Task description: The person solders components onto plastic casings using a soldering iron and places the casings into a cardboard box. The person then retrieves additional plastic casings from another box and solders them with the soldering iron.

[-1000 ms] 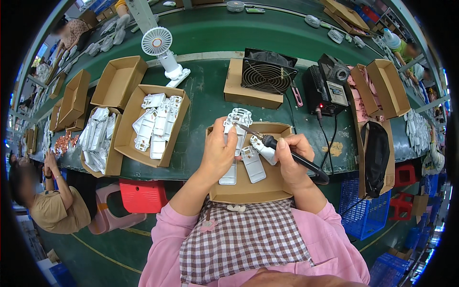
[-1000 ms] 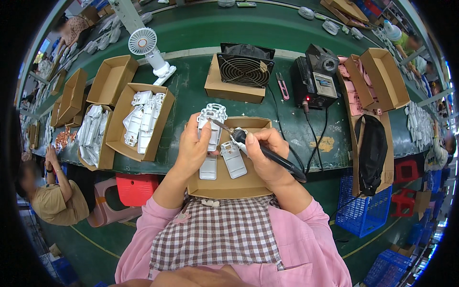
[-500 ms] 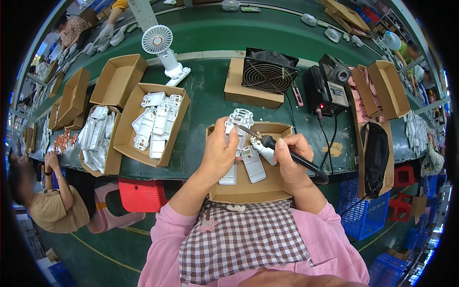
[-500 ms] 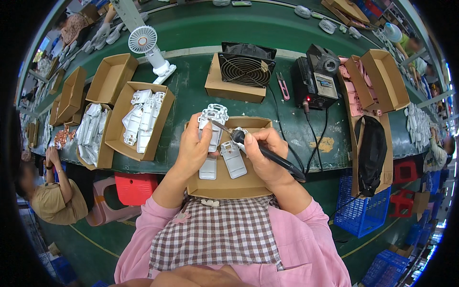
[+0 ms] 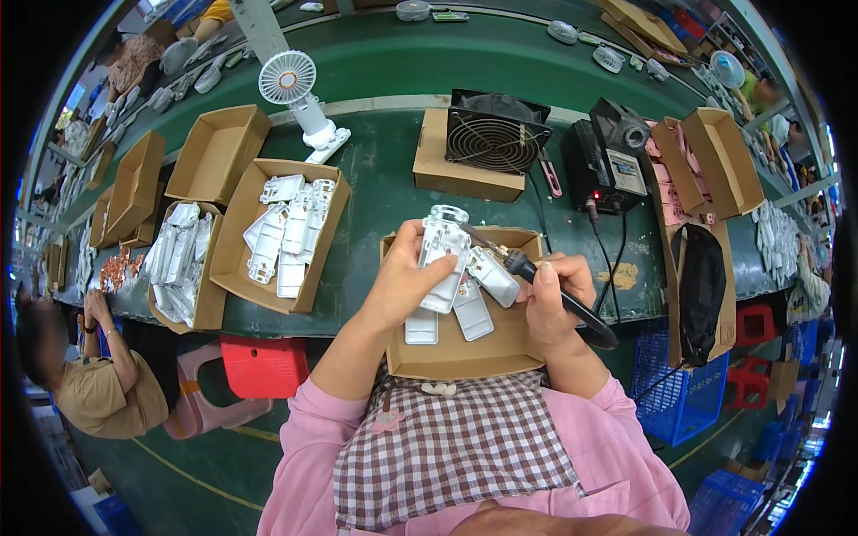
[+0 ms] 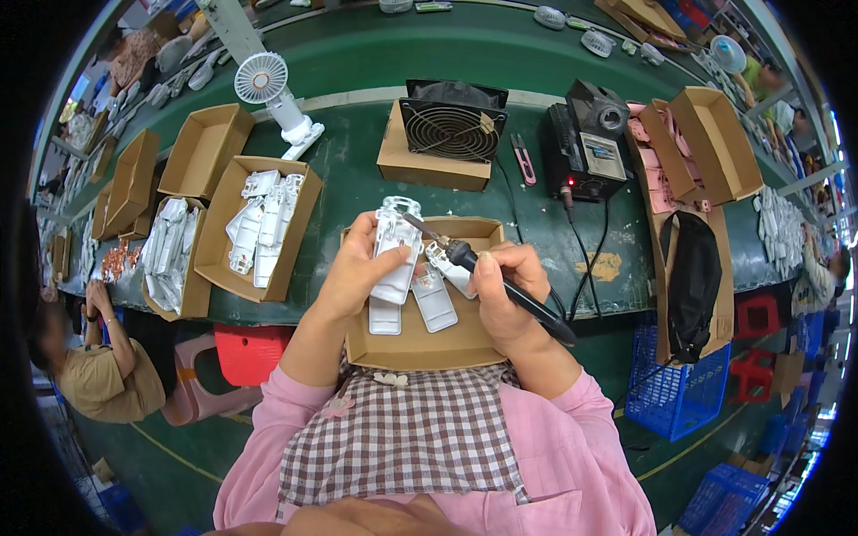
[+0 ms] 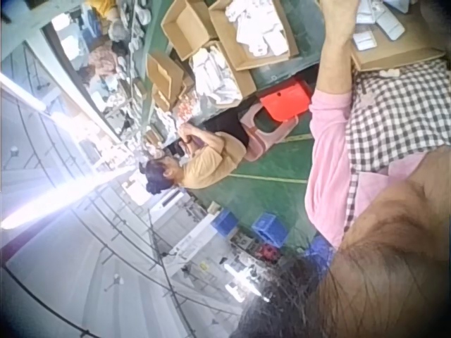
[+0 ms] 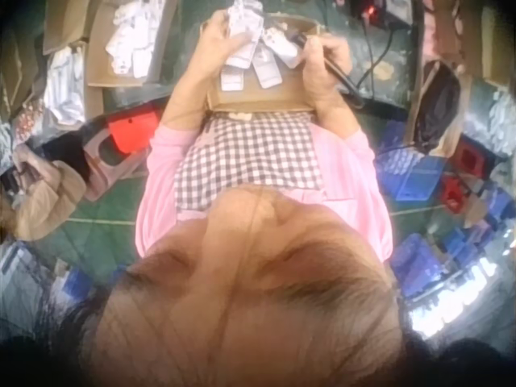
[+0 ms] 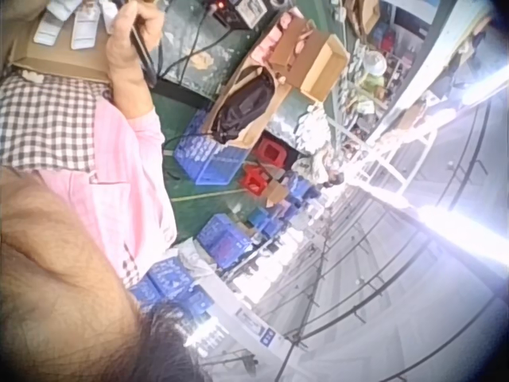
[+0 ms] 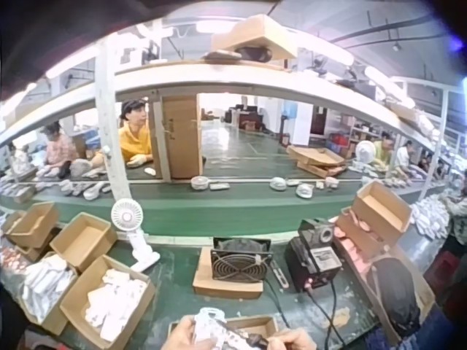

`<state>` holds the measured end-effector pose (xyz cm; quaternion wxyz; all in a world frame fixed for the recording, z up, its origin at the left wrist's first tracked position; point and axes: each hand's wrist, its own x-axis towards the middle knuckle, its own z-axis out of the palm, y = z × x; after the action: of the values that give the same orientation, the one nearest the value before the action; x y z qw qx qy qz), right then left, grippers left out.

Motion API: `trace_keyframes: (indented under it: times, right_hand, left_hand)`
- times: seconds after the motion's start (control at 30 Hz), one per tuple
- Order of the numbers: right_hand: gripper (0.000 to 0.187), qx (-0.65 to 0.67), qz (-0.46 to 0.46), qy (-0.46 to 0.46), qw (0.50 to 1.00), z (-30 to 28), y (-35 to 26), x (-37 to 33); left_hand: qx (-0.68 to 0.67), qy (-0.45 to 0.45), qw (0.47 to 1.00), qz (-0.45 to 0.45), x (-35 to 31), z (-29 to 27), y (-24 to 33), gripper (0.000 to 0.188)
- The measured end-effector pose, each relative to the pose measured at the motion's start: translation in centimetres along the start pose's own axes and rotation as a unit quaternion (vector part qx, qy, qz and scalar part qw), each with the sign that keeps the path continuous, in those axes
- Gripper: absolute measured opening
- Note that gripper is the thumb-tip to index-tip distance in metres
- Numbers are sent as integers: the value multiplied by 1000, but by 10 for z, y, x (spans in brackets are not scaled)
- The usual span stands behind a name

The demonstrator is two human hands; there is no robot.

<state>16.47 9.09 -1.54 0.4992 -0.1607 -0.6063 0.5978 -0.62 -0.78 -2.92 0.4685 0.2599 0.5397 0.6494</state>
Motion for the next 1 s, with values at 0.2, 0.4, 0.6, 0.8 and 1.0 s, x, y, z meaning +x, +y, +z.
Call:
trace_keyframes:
  times: [0.2,0.4,0.6,0.8,1.0]
  right_hand:
    - [12,-65,4,-21,998,1,-1,2]
    - [12,-112,5,-35,993,-3,3,0]
    - [11,-145,12,-66,987,-1,2,2]
    - [12,-143,5,-70,987,-1,1,3]
    - [12,-141,16,-68,988,0,1,3]
  left_hand:
    - [13,-6,1000,11,-2,2,6,30]
    - [-9,29,1000,7,-4,3,8,18]
    - [18,31,999,41,-4,2,4,17]
    - [36,55,997,33,-5,5,10,15]
    - [46,64,997,14,-7,6,12,15]
